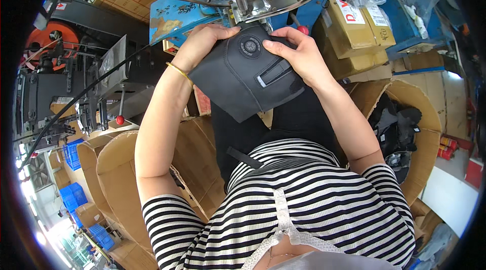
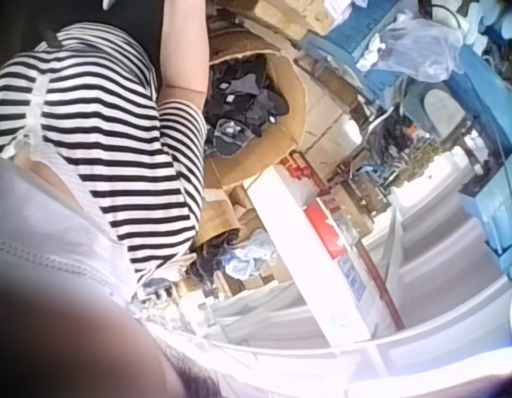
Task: Inspecting, adjusting, and aligning a leather shoe upper component at an industrial assembly workstation.
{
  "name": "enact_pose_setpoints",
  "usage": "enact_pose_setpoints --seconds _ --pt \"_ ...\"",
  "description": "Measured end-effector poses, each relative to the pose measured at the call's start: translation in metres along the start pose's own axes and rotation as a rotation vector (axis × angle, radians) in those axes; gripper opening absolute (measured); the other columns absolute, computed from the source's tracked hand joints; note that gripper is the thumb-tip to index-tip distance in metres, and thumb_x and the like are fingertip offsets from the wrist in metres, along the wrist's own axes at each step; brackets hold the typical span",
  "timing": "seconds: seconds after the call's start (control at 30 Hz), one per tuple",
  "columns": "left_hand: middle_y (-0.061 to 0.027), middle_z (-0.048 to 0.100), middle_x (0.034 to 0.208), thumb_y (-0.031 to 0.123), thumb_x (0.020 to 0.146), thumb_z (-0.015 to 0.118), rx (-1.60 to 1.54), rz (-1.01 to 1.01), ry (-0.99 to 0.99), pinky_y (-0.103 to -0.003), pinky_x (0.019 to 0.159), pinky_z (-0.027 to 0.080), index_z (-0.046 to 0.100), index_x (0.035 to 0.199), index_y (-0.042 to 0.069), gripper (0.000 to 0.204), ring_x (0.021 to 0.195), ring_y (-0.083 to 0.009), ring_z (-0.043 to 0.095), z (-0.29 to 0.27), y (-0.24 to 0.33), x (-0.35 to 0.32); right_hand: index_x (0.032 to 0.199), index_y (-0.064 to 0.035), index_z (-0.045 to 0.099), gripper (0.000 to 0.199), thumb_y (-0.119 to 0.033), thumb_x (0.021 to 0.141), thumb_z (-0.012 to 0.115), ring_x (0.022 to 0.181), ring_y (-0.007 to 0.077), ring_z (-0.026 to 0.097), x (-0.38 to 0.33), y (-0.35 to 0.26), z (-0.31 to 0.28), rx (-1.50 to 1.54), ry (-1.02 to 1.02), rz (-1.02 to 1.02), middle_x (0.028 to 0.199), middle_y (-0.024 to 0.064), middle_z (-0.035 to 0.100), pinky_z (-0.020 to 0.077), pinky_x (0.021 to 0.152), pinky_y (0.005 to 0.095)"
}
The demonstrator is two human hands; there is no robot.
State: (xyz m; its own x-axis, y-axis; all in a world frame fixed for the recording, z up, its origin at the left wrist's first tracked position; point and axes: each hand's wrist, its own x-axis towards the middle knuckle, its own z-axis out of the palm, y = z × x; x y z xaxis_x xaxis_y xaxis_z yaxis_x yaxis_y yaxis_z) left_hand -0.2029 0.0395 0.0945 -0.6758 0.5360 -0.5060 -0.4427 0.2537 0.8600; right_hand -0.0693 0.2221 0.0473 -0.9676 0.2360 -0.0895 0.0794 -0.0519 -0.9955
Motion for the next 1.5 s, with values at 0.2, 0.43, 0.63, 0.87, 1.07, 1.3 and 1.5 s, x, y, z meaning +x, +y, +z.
enact_pose_setpoints --seconds 0.2,0.43,0.63,0.87,1.07,1.3,1.5 --pt "-0.0116 0.066 0.085 0.013 0.085 0.066 -0.052 -0.031 -0.013 -0.028 0.06 0.052 0.063 0.095 -0.005 0.021 0.066 -0.0159 0.063 -0.005 0.0 -0.003 0.108 0.0018 0.062 0.036 -0.021 0.082 0.074 0.084 0.01 0.059 0.005 0.0 0.003 0.019 -0.004 -0.01 0.095 0.0065 0.064 0.048 0.073 0.0231" --pt "-0.0045 0.064 0.09 0.018 0.088 0.064 -0.006 0.057 -0.158 -0.026 0.076 0.048 0.064 0.099 0.0 0.021 0.082 -0.0118 0.061 0.009 0.012 -0.021 0.107 -0.0006 0.061 0.037 -0.021 0.08 0.075 0.092 0.0136 0.061 -0.012 -0.019 -0.007 0.06 -0.054 -0.095 0.1 0.0088 0.064 0.0494 0.079 0.0275" --pt "-0.0039 0.059 0.104 0.022 0.072 0.074 0.449 0.249 -0.038 -0.03 0.089 0.042 0.063 0.104 -0.001 0.042 0.096 -0.0167 0.054 -0.073 -0.053 -0.107 0.11 -0.0057 0.056 0.046 -0.037 0.079 0.071 0.115 0.0341 0.051 -0.085 0.009 0.002 -0.345 -0.202 -0.672 0.117 0.0134 0.056 0.0401 0.097 0.0433" --pt "-0.0158 0.06 0.113 0.027 0.079 0.071 0.941 -0.163 0.615 -0.038 0.095 0.042 0.056 0.121 -0.002 0.053 0.105 -0.0292 0.055 -0.234 -0.1 -0.27 0.101 -0.0012 0.059 0.024 -0.009 0.079 0.064 0.086 0.0273 0.062 -0.189 0.106 -0.275 -0.616 1.274 -0.296 0.098 0.0139 0.059 0.0502 0.077 0.0348" --pt "-0.0254 0.056 0.122 0.035 0.082 0.068 1.718 -0.472 0.819 -0.042 0.1 0.038 0.053 0.125 -0.003 0.06 0.118 -0.0385 0.049 -0.238 -0.148 -0.291 0.126 -0.0073 0.052 0.075 -0.039 0.063 0.079 0.115 0.038 0.054 -0.275 0.28 -0.309 -1.104 0.528 1.246 0.129 0.0149 0.052 0.047 0.093 0.0455" --pt "-0.0205 0.059 0.113 0.021 0.09 0.062 1.454 0.185 0.522 -0.041 0.094 0.043 0.054 0.123 -0.003 0.041 0.11 -0.035 0.056 -0.153 -0.134 -0.156 0.089 -0.0096 0.065 0.035 -0.034 0.066 0.076 0.096 0.0223 0.053 -0.319 0.339 -0.27 -1.838 0.289 0.453 0.096 0.0041 0.057 0.0414 0.082 0.0371" --pt "-0.0171 0.061 0.116 0.007 0.09 0.059 1.295 0.409 0.152 -0.035 0.092 0.046 0.057 0.119 -0.003 0.03 0.106 -0.0261 0.061 -0.045 -0.106 -0.109 0.085 -0.0056 0.067 0.039 -0.041 0.07 0.074 0.091 0.0319 0.06 -0.309 0.24 -0.31 -1.364 0.428 0.572 0.092 0.0142 0.062 0.0479 0.078 0.043"
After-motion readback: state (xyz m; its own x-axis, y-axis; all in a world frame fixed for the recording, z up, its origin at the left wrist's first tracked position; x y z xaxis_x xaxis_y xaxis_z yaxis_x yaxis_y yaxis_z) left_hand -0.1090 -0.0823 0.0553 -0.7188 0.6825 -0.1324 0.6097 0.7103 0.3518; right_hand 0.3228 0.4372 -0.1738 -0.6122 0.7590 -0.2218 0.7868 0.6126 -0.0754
